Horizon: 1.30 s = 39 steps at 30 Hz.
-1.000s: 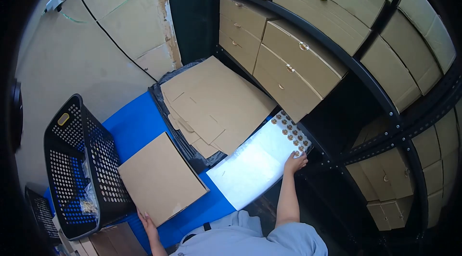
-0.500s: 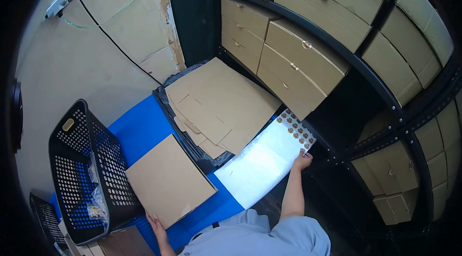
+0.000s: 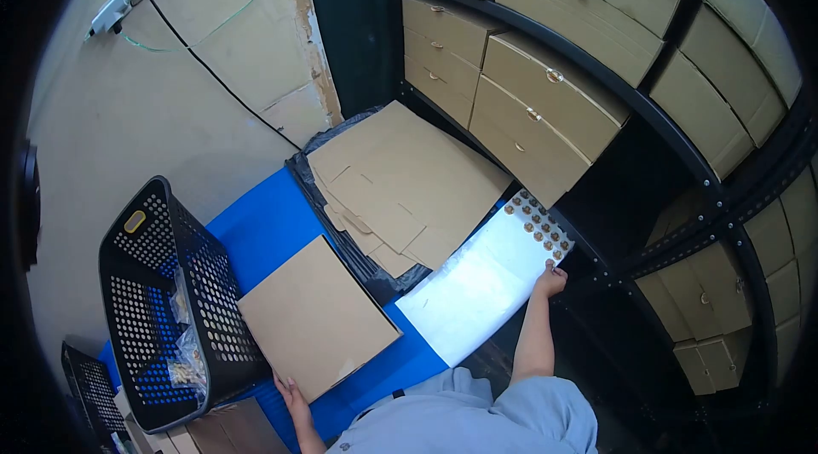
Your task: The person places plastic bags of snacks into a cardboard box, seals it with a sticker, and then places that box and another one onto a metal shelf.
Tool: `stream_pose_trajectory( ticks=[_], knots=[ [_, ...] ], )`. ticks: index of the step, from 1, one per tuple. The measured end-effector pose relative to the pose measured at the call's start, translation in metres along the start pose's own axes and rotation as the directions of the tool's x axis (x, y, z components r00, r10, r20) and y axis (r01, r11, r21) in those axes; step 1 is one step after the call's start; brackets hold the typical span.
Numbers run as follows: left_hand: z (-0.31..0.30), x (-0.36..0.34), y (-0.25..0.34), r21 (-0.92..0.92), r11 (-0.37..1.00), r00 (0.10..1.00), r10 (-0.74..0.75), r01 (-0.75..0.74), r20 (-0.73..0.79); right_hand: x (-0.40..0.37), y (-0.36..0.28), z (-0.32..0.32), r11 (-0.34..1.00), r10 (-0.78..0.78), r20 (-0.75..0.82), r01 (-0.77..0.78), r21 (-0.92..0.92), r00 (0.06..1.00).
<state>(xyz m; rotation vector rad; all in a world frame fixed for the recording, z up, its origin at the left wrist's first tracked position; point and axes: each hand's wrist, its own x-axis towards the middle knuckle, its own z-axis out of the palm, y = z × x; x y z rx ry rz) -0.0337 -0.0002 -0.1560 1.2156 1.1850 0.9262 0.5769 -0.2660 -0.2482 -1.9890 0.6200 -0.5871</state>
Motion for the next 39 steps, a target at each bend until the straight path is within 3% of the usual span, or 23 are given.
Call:
stream_pose_trajectory(
  ticks=[4,7,10,12,14,16,18,22,24,27,31,34,36,39],
  knots=[
    [0.002,0.000,0.002,0.031,1.000,1.000,0.003,-0.003,-0.016,0.002,-0.004,-0.003,0.999,0.034,0.046,-0.033,-0.025,0.998],
    [0.000,0.002,-0.003,0.009,1.000,1.000,-0.002,0.002,-0.024,0.004,0.000,-0.001,0.998,-0.025,0.078,0.029,-0.048,0.997],
    [0.000,0.002,-0.003,0.008,1.000,1.000,-0.006,0.006,-0.017,0.001,-0.008,-0.005,0.997,0.036,0.129,-0.027,-0.073,0.991],
    [0.001,0.001,-0.004,0.008,1.000,1.000,-0.001,0.002,-0.020,-0.013,-0.022,-0.012,0.933,-0.171,0.004,0.163,-0.322,0.985],
    [0.002,0.000,-0.001,0.007,1.000,0.999,0.006,-0.006,-0.052,-0.021,-0.037,-0.022,0.882,-0.153,0.110,0.186,-0.434,0.982],
    [0.007,-0.002,0.008,0.014,1.000,1.000,0.026,-0.026,-0.012,-0.026,-0.041,-0.022,0.872,-0.218,0.128,0.252,-0.419,0.967],
    [0.006,0.000,0.003,0.067,0.998,0.997,0.016,-0.011,-0.071,-0.028,-0.047,-0.022,0.872,-0.240,0.067,0.245,-0.423,0.969],
    [0.005,0.003,-0.005,0.041,0.998,0.997,0.050,-0.047,-0.054,-0.015,-0.029,-0.009,0.947,-0.257,0.091,0.270,-0.177,0.962],
    [0.009,0.003,0.001,0.033,0.997,0.995,0.071,-0.068,-0.076,-0.014,-0.029,-0.008,0.907,-0.299,0.109,0.318,-0.275,0.948],
    [0.007,0.003,-0.006,0.071,0.994,0.993,0.094,-0.089,-0.066,-0.034,-0.047,-0.014,0.715,-0.403,0.142,0.408,-0.567,0.904],
    [0.007,0.004,-0.010,0.121,0.989,0.990,0.096,-0.084,-0.102,-0.047,-0.044,-0.016,0.657,-0.537,0.150,0.523,-0.543,0.830],
    [0.006,0.003,-0.008,0.184,0.980,0.989,0.103,-0.081,-0.110,-0.050,-0.043,-0.015,0.641,-0.542,0.301,0.618,-0.456,0.785],
    [0.007,0.003,-0.010,0.162,0.983,0.988,0.104,-0.084,-0.118,-0.050,-0.032,-0.003,0.729,-0.541,0.226,0.586,-0.354,0.810],
    [0.005,0.003,-0.013,0.151,0.981,0.985,0.135,-0.118,-0.108,-0.046,-0.023,0.009,0.732,-0.619,0.137,0.631,-0.256,0.774]
  ],
)
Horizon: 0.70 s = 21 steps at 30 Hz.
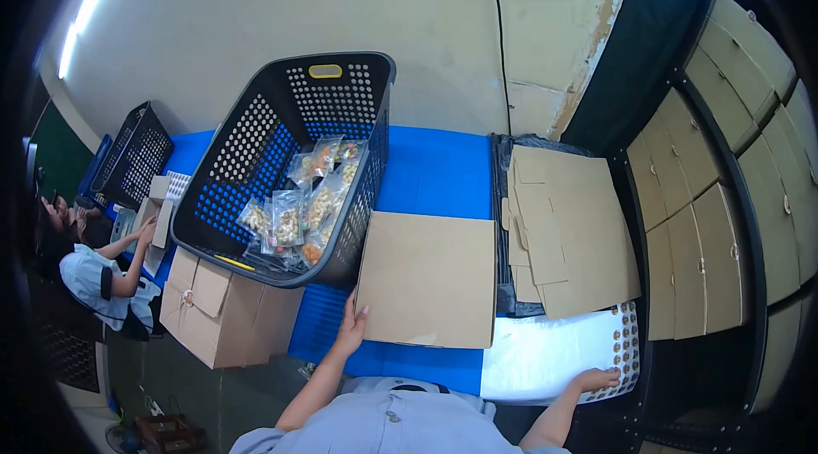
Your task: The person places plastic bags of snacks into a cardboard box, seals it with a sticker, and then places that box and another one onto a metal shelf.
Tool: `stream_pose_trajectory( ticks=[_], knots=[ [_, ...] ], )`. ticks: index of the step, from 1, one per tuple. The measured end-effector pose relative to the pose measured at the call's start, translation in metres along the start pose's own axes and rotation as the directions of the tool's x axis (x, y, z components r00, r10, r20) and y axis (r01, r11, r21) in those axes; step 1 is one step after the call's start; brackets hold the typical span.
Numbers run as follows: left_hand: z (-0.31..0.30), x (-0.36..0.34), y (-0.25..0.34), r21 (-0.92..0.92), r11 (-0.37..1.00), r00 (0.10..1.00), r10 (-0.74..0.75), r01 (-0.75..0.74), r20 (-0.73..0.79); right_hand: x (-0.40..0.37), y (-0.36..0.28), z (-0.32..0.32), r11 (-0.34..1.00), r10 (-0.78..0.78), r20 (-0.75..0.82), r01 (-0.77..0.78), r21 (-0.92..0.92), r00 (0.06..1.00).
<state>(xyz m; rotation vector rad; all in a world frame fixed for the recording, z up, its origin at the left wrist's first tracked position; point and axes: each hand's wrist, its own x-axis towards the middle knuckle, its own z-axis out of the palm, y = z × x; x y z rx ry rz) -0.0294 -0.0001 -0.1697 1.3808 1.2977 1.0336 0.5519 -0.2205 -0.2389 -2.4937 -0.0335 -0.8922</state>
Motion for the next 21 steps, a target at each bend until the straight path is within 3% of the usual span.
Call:
stream_pose_trajectory(
  ticks=[1,3,4,6,7,8,9,11,13,15,16,17,19,21],
  knots=[
    [0.000,0.000,0.003,0.041,0.999,1.000,-0.010,0.010,-0.004,0.001,0.004,0.006,1.000,-0.004,0.001,0.004,0.002,1.000],
    [0.002,0.000,0.007,0.077,0.997,1.000,-0.022,0.023,-0.008,0.006,0.012,0.017,0.969,0.156,-0.087,-0.136,0.204,0.984],
    [0.001,0.000,0.009,0.074,0.997,1.000,-0.013,0.014,-0.010,0.008,0.007,0.016,0.971,0.153,-0.089,-0.133,0.201,0.984],
    [0.002,0.000,0.017,0.072,0.997,1.000,-0.007,0.007,0.000,0.010,-0.001,0.013,0.868,0.304,-0.011,-0.272,0.416,0.953],
    [0.002,-0.002,0.028,0.185,0.983,0.999,-0.018,0.023,-0.031,0.012,0.000,0.016,0.836,0.320,-0.023,-0.271,0.477,0.947],
    [0.002,-0.003,0.039,0.295,0.955,0.998,-0.025,0.042,-0.060,0.014,0.000,0.018,0.810,0.352,-0.010,-0.299,0.505,0.936],
    [0.004,-0.005,0.045,0.295,0.955,0.998,-0.029,0.042,-0.047,0.017,0.001,0.020,0.782,0.382,0.003,-0.326,0.531,0.924],
    [0.008,-0.006,0.056,0.454,0.888,0.975,0.162,-0.076,-0.153,0.019,-0.007,0.010,0.783,0.387,0.042,-0.353,0.512,0.921],
    [0.009,-0.009,0.078,0.492,0.859,0.966,0.229,-0.141,-0.123,0.013,-0.034,-0.007,0.837,0.374,0.070,-0.370,0.403,0.925],
    [0.012,-0.007,0.093,0.528,0.825,0.952,0.292,-0.200,-0.096,-0.005,-0.043,-0.002,0.797,0.169,0.154,-0.227,0.560,0.973],
    [0.014,-0.005,0.097,0.536,0.797,0.941,0.337,-0.278,-0.013,-0.017,-0.068,-0.024,0.715,0.093,0.295,-0.270,0.646,0.951],
    [0.018,-0.004,0.101,0.537,0.765,0.923,0.378,-0.354,0.070,-0.036,-0.109,-0.062,0.622,-0.002,0.419,-0.326,0.711,0.908],
    [0.028,0.000,0.106,0.529,0.765,0.925,0.359,-0.366,0.121,-0.073,-0.159,-0.111,0.559,-0.169,0.604,-0.429,0.710,0.779],
    [0.039,0.006,0.103,0.463,0.769,0.896,0.354,-0.441,0.266,-0.111,-0.197,-0.158,0.316,-0.397,0.671,-0.593,0.741,0.626]
  ],
)
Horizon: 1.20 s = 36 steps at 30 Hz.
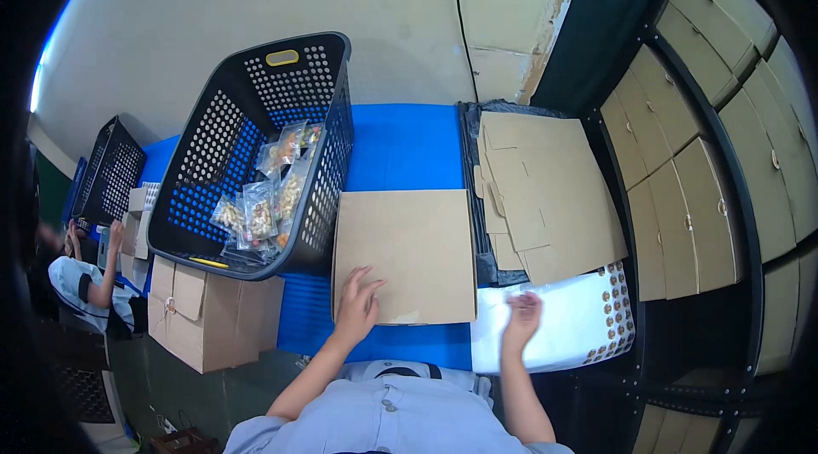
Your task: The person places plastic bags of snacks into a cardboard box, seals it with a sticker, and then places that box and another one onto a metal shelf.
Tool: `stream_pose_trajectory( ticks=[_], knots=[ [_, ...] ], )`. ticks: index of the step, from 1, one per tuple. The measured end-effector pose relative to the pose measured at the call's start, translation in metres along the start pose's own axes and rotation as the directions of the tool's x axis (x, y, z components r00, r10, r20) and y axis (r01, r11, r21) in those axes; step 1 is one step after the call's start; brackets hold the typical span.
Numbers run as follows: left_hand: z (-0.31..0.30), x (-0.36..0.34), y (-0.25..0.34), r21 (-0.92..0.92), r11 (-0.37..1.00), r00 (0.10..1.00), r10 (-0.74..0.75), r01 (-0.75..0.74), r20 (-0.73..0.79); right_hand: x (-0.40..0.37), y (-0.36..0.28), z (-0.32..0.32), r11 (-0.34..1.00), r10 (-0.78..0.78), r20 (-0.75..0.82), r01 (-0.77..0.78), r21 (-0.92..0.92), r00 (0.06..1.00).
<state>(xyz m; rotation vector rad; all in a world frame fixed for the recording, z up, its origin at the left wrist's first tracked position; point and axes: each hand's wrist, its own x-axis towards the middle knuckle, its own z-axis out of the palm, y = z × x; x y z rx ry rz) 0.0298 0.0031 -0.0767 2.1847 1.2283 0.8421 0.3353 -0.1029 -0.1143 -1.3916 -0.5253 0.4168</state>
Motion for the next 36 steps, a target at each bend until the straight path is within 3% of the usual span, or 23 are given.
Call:
stream_pose_trajectory(
  ticks=[4,6,10,14,16,17,19,25,27,29,32,34,36],
  knots=[
    [0.022,0.005,-0.003,0.038,0.999,0.996,0.014,-0.017,0.088,-0.058,-0.020,0.054,0.956,0.290,0.343,-0.290,-0.051,0.894],
    [0.024,0.007,-0.001,0.195,0.981,0.993,-0.010,-0.013,0.116,-0.071,-0.021,0.069,0.926,0.373,0.386,-0.367,-0.092,0.844],
    [0.025,0.007,-0.004,0.208,0.978,0.988,-0.041,0.008,0.152,-0.068,-0.032,0.077,0.817,0.561,0.453,-0.552,-0.166,0.694],
    [0.027,0.006,-0.005,0.194,0.981,0.990,-0.040,0.012,0.137,-0.074,-0.030,0.076,0.777,0.568,0.490,-0.628,-0.052,0.662],
    [0.025,0.008,-0.004,0.180,0.983,0.990,-0.043,0.019,0.133,-0.076,-0.036,0.076,0.743,0.635,0.509,-0.640,-0.196,0.581],
    [0.024,0.007,-0.002,0.214,0.976,0.988,-0.060,0.028,0.141,-0.076,-0.042,0.075,0.743,0.636,0.504,-0.639,-0.198,0.584],
    [0.025,0.005,-0.001,0.245,0.968,0.986,-0.081,0.043,0.148,-0.074,-0.055,0.076,0.588,0.730,0.556,-0.780,-0.215,0.397],
    [0.026,0.004,-0.020,0.092,0.994,0.989,-0.077,0.065,0.125,-0.087,-0.055,0.068,0.537,0.690,0.656,-0.824,-0.182,0.305],
    [0.026,0.005,-0.023,-0.180,0.972,0.989,-0.148,0.151,0.030,-0.086,-0.055,0.065,0.517,0.705,0.647,-0.835,-0.188,0.290],
    [0.024,0.003,-0.021,-0.166,0.976,0.990,-0.139,0.143,0.035,-0.086,-0.051,0.059,0.494,0.720,0.638,-0.847,-0.196,0.273],
    [0.027,0.004,-0.021,-0.132,0.983,0.992,-0.125,0.128,0.029,-0.085,-0.031,0.047,0.286,0.769,0.639,-0.909,-0.303,0.030],
    [0.028,0.004,-0.021,-0.108,0.986,0.992,-0.125,0.128,0.034,-0.085,-0.030,0.050,0.284,0.800,0.598,-0.855,-0.435,-0.039],
    [0.028,0.004,-0.022,-0.102,0.987,0.993,-0.118,0.120,0.028,-0.087,-0.030,0.058,0.346,0.808,0.589,-0.802,-0.488,-0.010]
  ],
)
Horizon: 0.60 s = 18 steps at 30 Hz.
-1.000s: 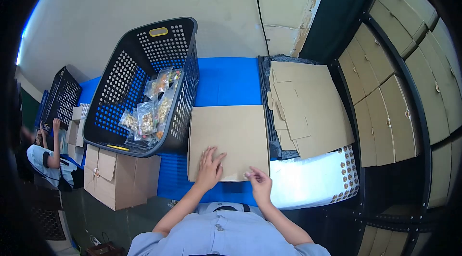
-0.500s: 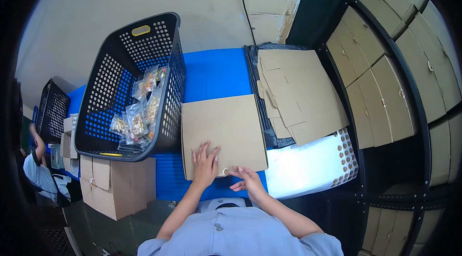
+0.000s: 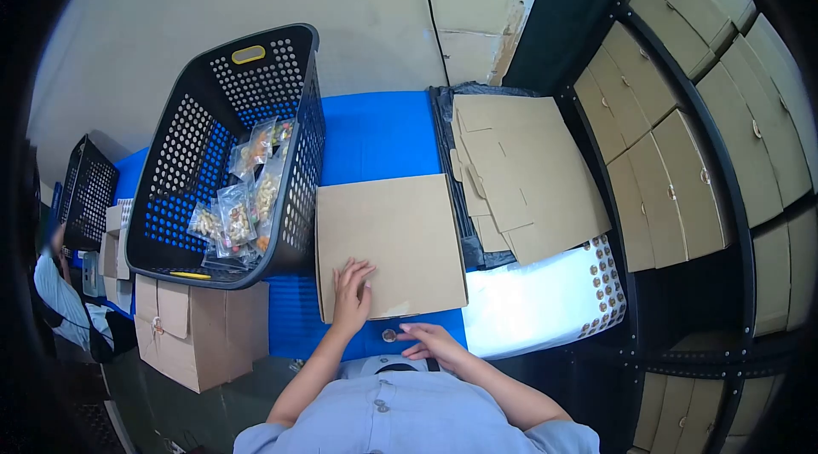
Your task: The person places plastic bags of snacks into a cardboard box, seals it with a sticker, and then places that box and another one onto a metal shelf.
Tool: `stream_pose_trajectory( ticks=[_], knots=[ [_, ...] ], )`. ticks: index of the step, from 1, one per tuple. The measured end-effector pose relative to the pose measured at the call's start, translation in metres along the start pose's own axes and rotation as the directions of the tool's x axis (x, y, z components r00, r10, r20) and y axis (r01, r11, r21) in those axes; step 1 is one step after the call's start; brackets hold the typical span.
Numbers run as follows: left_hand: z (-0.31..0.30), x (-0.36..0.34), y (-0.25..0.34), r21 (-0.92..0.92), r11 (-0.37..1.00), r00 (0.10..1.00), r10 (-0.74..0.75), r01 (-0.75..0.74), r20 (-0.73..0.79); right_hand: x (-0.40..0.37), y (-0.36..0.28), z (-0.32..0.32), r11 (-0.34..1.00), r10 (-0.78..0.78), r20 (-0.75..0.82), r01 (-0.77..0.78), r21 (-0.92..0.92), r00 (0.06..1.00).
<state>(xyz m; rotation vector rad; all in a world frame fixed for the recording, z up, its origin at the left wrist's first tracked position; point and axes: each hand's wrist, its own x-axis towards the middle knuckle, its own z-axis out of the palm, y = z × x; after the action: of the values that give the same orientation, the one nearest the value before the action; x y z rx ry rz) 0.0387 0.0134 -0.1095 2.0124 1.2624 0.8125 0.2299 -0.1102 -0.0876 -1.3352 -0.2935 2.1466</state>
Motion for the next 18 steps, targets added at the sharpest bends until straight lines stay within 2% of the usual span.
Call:
stream_pose_trajectory(
  ticks=[2,4,6,7,8,9,10,12,13,14,16,18],
  knots=[
    [0.000,-0.001,0.000,0.011,1.000,1.000,0.003,-0.003,0.007,0.007,-0.004,0.009,0.993,-0.067,-0.098,0.057,-0.105,0.993],
    [-0.001,-0.001,0.001,0.025,1.000,1.000,0.001,-0.002,0.012,0.029,0.006,-0.010,0.977,-0.068,-0.121,0.041,-0.210,0.990],
    [-0.002,-0.001,0.000,0.004,1.000,1.000,0.003,-0.003,0.019,0.048,0.019,-0.027,0.812,-0.177,-0.156,0.055,-0.581,0.972],
    [-0.002,-0.001,0.000,0.008,1.000,1.000,-0.002,0.002,0.018,0.054,0.023,-0.032,0.812,-0.173,-0.151,0.054,-0.581,0.973],
    [-0.002,0.000,0.000,0.012,1.000,1.000,0.004,-0.004,0.017,0.060,0.027,-0.037,0.579,-0.311,-0.053,0.145,-0.802,0.949],
    [-0.002,0.000,0.000,0.015,1.000,1.000,0.011,-0.011,0.014,0.059,0.025,-0.035,0.280,-0.410,0.083,0.212,-0.936,0.908],
    [-0.001,0.000,0.000,0.014,1.000,1.000,0.010,-0.010,0.011,0.059,0.024,-0.032,0.277,-0.409,0.085,0.212,-0.937,0.909],
    [0.000,0.000,-0.001,0.009,1.000,1.000,0.013,-0.013,-0.005,0.058,0.021,-0.018,0.199,-0.413,0.184,0.285,-0.937,0.892],
    [0.000,0.000,-0.001,0.011,1.000,1.000,0.012,-0.012,-0.007,0.057,0.020,-0.013,0.108,-0.450,0.216,0.293,-0.950,0.867],
    [0.000,0.000,-0.002,0.013,1.000,1.000,0.018,-0.017,-0.009,0.061,0.024,-0.013,0.107,-0.450,0.218,0.295,-0.949,0.866],
    [0.000,0.000,-0.002,0.015,1.000,1.000,0.024,-0.024,-0.013,0.071,0.034,-0.017,-0.034,-0.522,0.305,0.338,-0.941,0.797],
    [0.000,0.000,-0.002,0.011,1.000,1.000,0.022,-0.021,-0.018,0.076,0.039,-0.022,0.001,-0.503,0.307,0.355,-0.935,0.808]
  ],
)
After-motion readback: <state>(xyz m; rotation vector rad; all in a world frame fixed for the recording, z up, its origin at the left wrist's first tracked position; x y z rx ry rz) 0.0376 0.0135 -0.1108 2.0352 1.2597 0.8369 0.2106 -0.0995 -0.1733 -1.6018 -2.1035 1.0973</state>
